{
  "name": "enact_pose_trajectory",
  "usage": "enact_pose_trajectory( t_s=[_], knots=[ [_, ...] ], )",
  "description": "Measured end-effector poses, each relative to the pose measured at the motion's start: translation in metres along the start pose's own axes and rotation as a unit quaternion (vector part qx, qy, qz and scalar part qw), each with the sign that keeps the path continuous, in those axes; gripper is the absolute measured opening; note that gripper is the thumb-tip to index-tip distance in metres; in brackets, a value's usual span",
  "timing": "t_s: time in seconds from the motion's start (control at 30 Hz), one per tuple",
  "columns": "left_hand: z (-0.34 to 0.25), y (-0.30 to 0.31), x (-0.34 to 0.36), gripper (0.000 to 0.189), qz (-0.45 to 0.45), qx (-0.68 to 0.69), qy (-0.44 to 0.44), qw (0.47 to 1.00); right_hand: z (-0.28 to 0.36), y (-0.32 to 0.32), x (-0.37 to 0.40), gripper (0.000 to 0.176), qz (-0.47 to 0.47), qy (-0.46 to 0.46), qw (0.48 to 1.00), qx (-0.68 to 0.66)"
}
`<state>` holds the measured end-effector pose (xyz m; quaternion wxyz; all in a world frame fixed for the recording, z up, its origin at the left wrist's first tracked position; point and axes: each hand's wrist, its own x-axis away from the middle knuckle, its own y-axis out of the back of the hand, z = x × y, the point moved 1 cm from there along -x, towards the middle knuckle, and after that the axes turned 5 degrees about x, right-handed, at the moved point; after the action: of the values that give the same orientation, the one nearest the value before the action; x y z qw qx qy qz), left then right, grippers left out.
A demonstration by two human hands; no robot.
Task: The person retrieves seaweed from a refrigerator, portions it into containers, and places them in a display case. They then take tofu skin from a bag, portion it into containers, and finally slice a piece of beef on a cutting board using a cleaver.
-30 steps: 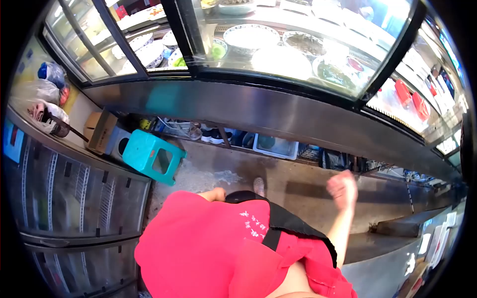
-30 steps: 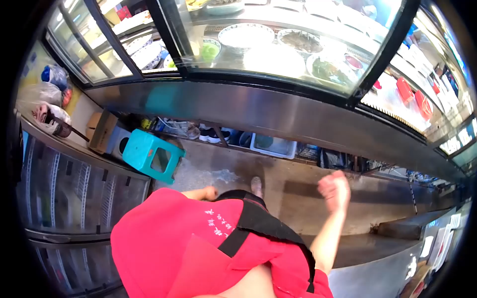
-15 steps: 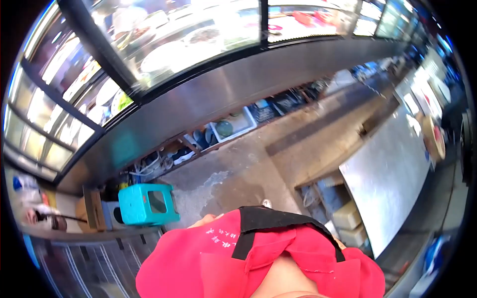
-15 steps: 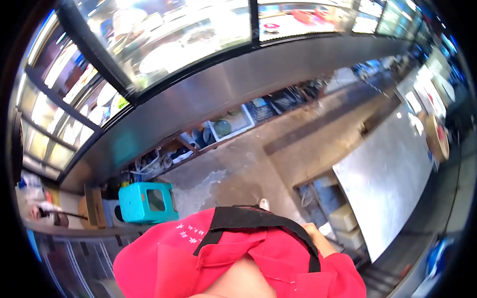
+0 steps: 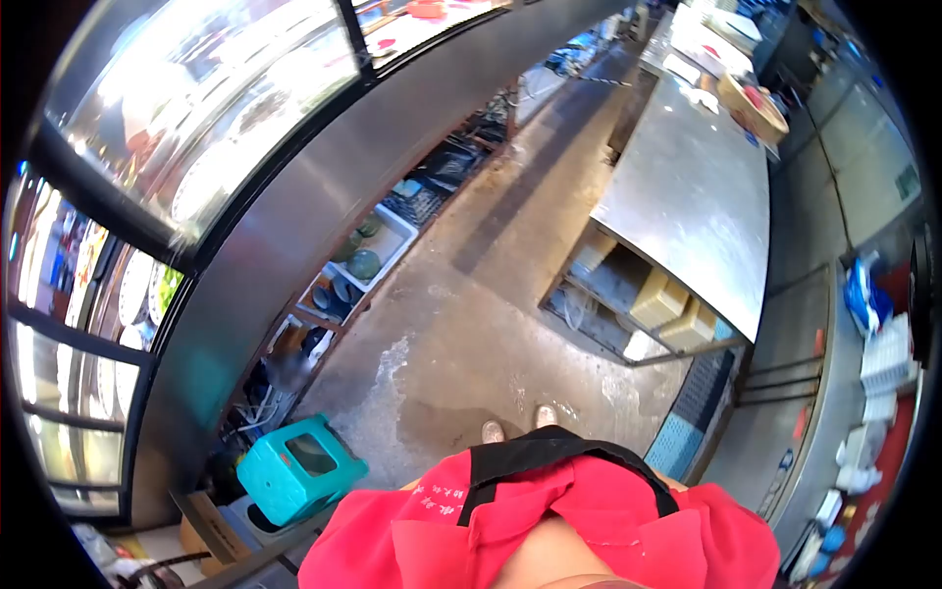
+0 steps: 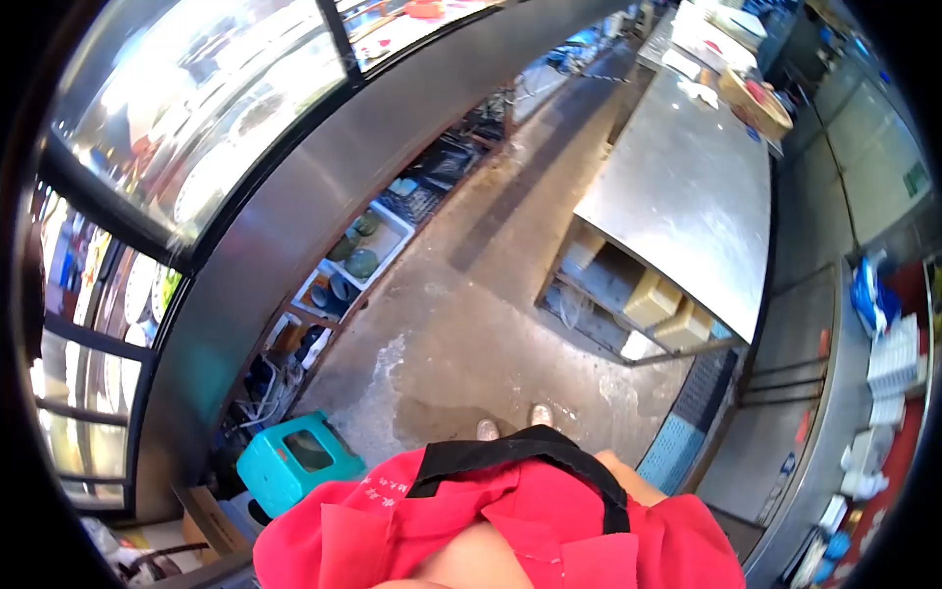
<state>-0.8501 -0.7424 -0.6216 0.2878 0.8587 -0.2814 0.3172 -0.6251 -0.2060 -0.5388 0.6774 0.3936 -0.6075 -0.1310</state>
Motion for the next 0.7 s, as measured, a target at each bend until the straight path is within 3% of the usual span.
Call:
enact_pose_trajectory(
  t_s=[0.13,0.3,0.43,0.5,0.57,0.63,0.7],
  knots=[
    [0.01,-0.01,-0.009,0.031,0.035,-0.076,0.024,0.996,-0.053,-0.029,0.005,0.039,-0.008,-0.046,0.999,-0.009],
    [-0.009,-0.011,-0.057,0.029,0.084,-0.184,0.037,0.979,-0.037,-0.092,-0.032,0.039,-0.021,-0.012,1.0,-0.012],
    [-0.043,0.006,-0.104,0.028,0.098,-0.26,0.017,0.961,0.022,-0.123,-0.073,0.038,-0.06,0.06,0.996,0.024],
    [-0.066,0.01,-0.14,0.027,0.091,-0.298,-0.017,0.95,0.064,-0.101,-0.066,0.034,-0.091,0.104,0.986,0.09],
    [-0.092,0.022,-0.161,0.027,0.08,-0.331,-0.064,0.938,0.118,-0.066,-0.056,0.036,-0.013,0.11,0.994,-0.001],
    [-0.172,0.067,-0.132,0.025,0.143,-0.343,-0.14,0.918,0.165,-0.049,-0.071,0.033,0.053,0.254,0.951,-0.167],
    [-0.192,0.092,-0.142,0.032,0.121,-0.31,-0.144,0.932,0.239,-0.021,-0.052,0.03,0.141,0.29,0.917,-0.234]
  ],
)
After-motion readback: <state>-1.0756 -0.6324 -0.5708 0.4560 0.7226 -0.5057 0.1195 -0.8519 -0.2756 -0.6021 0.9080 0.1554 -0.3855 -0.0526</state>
